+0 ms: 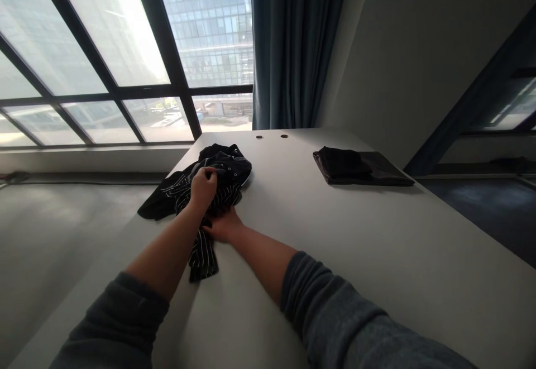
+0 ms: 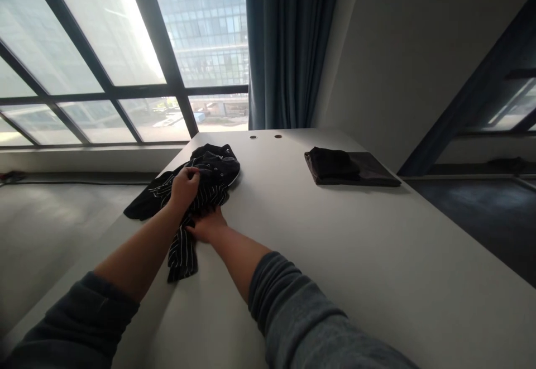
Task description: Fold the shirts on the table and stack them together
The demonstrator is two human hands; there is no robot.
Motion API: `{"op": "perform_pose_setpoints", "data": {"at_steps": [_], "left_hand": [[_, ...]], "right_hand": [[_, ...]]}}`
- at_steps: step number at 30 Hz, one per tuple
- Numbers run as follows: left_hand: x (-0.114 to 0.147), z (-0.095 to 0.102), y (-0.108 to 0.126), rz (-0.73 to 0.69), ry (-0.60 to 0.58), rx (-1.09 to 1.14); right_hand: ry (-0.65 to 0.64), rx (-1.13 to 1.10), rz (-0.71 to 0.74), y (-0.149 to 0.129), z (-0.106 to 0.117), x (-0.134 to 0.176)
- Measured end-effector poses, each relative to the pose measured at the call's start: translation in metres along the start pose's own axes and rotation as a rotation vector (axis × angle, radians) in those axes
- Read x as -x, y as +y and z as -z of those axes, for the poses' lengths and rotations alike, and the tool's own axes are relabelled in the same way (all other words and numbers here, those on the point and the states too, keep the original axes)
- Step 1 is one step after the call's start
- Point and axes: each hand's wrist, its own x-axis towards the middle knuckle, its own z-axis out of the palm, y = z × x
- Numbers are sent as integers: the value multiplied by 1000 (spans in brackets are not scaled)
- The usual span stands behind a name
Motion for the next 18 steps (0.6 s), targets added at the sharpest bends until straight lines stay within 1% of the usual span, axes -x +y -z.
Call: {"op": "perform_pose_setpoints", "data": {"at_steps": [2,4,6,8,9,10,11,12,14,15,16,17,18], "left_hand": [[16,11,5,-16,14,29],[33,21,7,-31,-4,18],[49,29,3,-48,-41,9],[66,33,-5,-64,-80,23],[75,34,-10,-67,-100,33],[84,35,-15,-70,-122,43],[94,35,-19,-79,-152,51],[103,35,-22,-102,-195,54],[121,34,-27,-198,-312,47],[128,34,-29,-260,-358,28],[134,34,-31,-314,-376,-11],[139,34,-35,-348,-361,-68],[142,34,-40,-353,-319,-138]], "right_hand": [[30,13,-34,-3,2,-9],[89,21,-31,-7,3,-5],[127,32,49,-9,4,12],[102,46,143,-6,6,40],[83,42,163,-2,8,54],[97,27,132,4,12,67],[157,8,75,12,17,77],[252,-18,15,22,23,84],[450,-68,-60,44,33,87],[497,-88,-78,55,37,83],[504,-103,-97,66,39,76],[489,-117,-129,76,41,69],[457,-132,-160,85,41,60]]}}
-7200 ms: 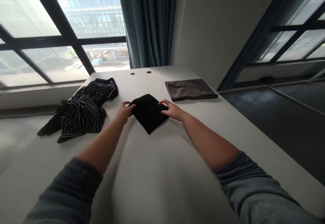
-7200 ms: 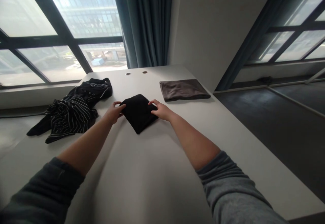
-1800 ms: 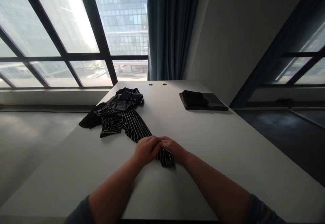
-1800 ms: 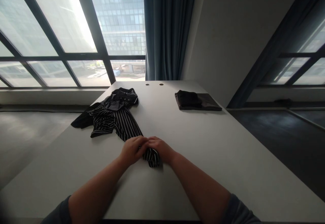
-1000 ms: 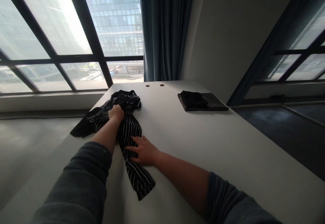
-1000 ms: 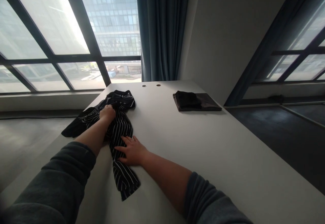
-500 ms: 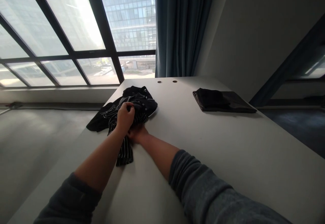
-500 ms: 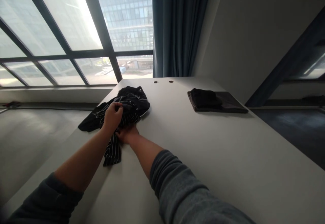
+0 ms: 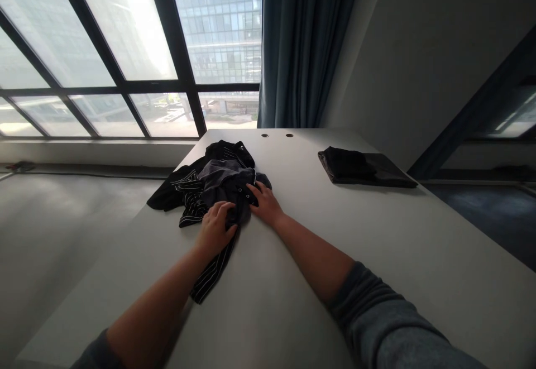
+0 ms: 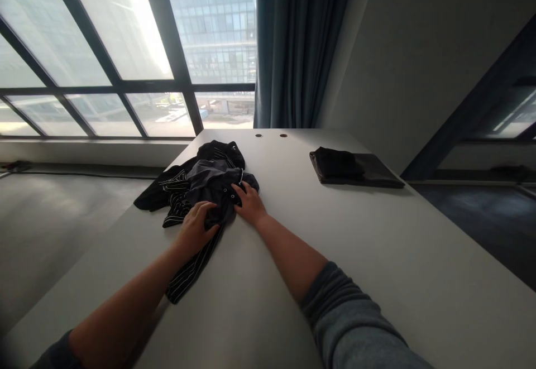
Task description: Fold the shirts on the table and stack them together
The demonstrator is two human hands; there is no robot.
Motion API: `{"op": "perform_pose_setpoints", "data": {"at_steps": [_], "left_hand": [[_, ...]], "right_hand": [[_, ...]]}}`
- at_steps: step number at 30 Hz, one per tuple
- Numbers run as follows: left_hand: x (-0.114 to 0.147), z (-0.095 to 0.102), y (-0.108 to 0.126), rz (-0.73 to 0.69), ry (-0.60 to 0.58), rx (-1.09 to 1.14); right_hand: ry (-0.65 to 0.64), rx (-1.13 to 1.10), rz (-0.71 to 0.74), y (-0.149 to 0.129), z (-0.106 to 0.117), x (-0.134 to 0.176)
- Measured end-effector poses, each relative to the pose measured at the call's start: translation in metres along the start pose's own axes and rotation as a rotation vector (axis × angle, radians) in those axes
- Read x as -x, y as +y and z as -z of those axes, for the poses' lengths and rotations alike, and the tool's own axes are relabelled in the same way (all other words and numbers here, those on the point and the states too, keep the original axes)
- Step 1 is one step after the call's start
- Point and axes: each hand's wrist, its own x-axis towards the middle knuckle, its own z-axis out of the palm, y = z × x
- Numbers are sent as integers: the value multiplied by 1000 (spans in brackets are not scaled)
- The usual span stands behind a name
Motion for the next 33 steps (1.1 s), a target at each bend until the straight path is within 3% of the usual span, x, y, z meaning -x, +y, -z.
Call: {"op": "perform_pose_setpoints", "data": {"at_steps": [4,9,14,21,23,25,27,29,31,33], "left_hand": [[9,-6,-37,168,64,-209],[4,-11,-87,225,-156,-194],[-16,-4,-105,283,-234,-201],[-63,7,-114,413,-317,-312],[-68,7,-101,470,-277,-304],[-62,4,-74,523,-164,-296],[-49,-2,-34,526,14,-299],[-33,-10,15,411,122,-323],[-20,-20,63,232,86,-296],[-11,-33,100,122,-30,-226]], "right_hand": [[-43,-124,-87,19,-3,-25],[170,-384,-177,44,34,-19],[339,-506,-298,78,94,24],[284,-341,-415,93,154,108],[218,-272,-405,90,165,127],[101,-234,-373,83,175,140],[-83,-218,-319,73,184,148],[-302,-233,-277,63,192,151],[-480,-310,-261,57,197,151],[-585,-455,-267,58,200,151]]}}
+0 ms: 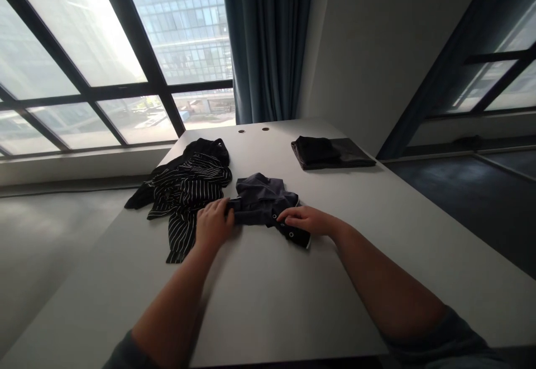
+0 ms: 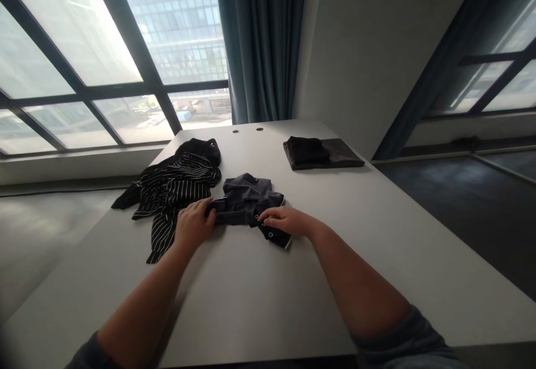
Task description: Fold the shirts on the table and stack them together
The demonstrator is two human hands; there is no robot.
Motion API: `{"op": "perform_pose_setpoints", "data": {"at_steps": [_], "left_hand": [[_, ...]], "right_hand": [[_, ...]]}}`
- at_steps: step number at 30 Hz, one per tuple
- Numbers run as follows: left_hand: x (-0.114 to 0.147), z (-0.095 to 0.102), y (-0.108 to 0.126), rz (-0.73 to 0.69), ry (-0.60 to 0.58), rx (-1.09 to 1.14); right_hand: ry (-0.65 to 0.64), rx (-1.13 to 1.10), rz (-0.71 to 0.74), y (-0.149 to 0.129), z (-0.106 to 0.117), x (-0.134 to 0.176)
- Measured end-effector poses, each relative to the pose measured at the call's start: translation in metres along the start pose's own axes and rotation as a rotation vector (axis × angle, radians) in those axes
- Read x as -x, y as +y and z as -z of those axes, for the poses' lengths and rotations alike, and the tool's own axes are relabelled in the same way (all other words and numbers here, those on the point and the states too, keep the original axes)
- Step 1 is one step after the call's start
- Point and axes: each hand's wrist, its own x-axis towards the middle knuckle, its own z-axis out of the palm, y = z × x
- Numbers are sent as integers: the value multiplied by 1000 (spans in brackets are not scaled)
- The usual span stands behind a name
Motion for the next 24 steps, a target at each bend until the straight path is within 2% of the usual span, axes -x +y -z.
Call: {"op": "perform_pose_setpoints", "data": {"at_steps": [2,3,4,6,7,8,12,16,21,22,24], "left_hand": [[6,-8,23,-33,-96,8],[7,-12,28,-33,-151,-5],[8,-15,31,-28,-199,-30],[7,-20,28,-22,-265,-96],[7,-22,25,-23,-276,-129],[7,-22,22,-26,-276,-154],[7,-19,11,-41,-257,-163],[4,-17,5,-41,-228,-144],[-3,-11,-13,-18,-168,-167],[-5,-9,-17,1,-159,-179],[-7,-4,-25,54,-155,-201]], "right_hand": [[0,-153,9,7,4,0],[77,-197,12,12,7,-1],[202,-197,17,18,9,-1],[469,-59,45,31,13,-4],[543,47,68,37,14,-6],[555,150,96,42,13,-8],[368,407,158,55,5,-21],[351,556,76,57,3,-28],[437,577,-92,56,26,-10],[429,574,-132,56,31,-4],[329,541,-206,55,41,7]]}}
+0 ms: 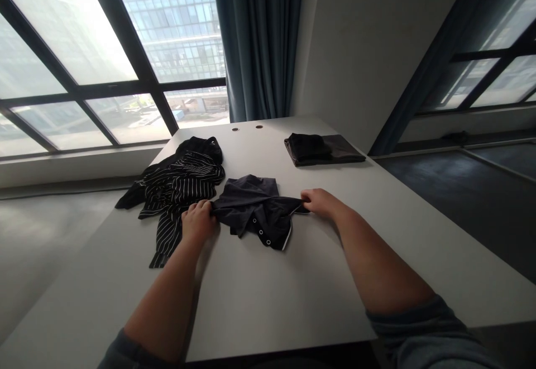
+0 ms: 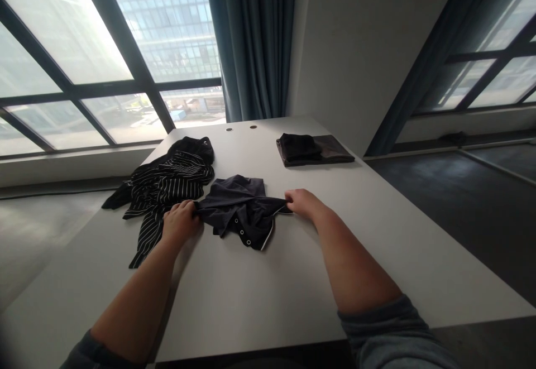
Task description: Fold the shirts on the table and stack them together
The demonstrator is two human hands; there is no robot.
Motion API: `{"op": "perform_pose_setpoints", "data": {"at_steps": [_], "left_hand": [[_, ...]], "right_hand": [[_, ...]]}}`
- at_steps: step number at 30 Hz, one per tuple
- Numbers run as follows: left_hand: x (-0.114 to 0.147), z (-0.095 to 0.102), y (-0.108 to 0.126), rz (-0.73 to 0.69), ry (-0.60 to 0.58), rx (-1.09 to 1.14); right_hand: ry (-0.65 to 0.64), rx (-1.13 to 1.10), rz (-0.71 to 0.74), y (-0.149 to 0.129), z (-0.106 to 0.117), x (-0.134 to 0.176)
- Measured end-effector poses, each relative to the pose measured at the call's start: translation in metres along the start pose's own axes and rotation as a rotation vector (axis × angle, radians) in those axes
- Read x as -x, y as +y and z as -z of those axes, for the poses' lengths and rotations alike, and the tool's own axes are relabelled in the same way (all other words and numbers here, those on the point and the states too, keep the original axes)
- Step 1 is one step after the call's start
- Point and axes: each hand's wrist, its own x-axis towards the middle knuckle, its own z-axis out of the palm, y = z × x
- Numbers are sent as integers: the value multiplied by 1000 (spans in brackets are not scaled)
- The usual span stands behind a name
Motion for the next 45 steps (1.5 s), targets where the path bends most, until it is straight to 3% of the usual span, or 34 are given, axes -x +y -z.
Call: {"op": "perform_pose_setpoints", "data": {"at_steps": [4,6,8,11,13,16,20,25,28,30,34,37,39,43,45], "left_hand": [[-2,5,-10,100,-30,-29],[-2,7,-10,113,-21,-27],[-1,9,-6,103,24,2],[-1,8,2,55,101,71],[0,3,7,0,82,93],[0,-5,7,-71,-15,71],[-2,-10,4,-70,-72,13],[-3,-8,2,-16,-133,25],[-4,-6,1,-35,-136,127],[-3,-3,2,-78,-103,215],[1,4,10,-144,73,323],[4,8,16,-179,138,354],[4,9,17,-193,142,366],[5,9,17,-251,134,385],[7,9,19,-306,147,395]], "right_hand": [[-318,-37,-96,4,17,12],[-377,-91,-83,1,23,16],[-310,-193,-7,-7,27,18],[32,-294,101,-26,19,12],[229,-293,131,-41,3,5],[244,-269,148,-58,-24,-6],[88,-264,162,-63,-42,-13],[-76,-263,199,-63,-35,-10],[-271,-282,220,-64,-28,-4],[-452,-340,237,-64,-24,0],[-798,-553,233,-70,-15,9],[-944,-640,262,-81,-9,15],[-814,-665,274,-90,-9,18],[-103,-543,296,-117,-26,21],[46,-464,325,-131,-40,22]]}}
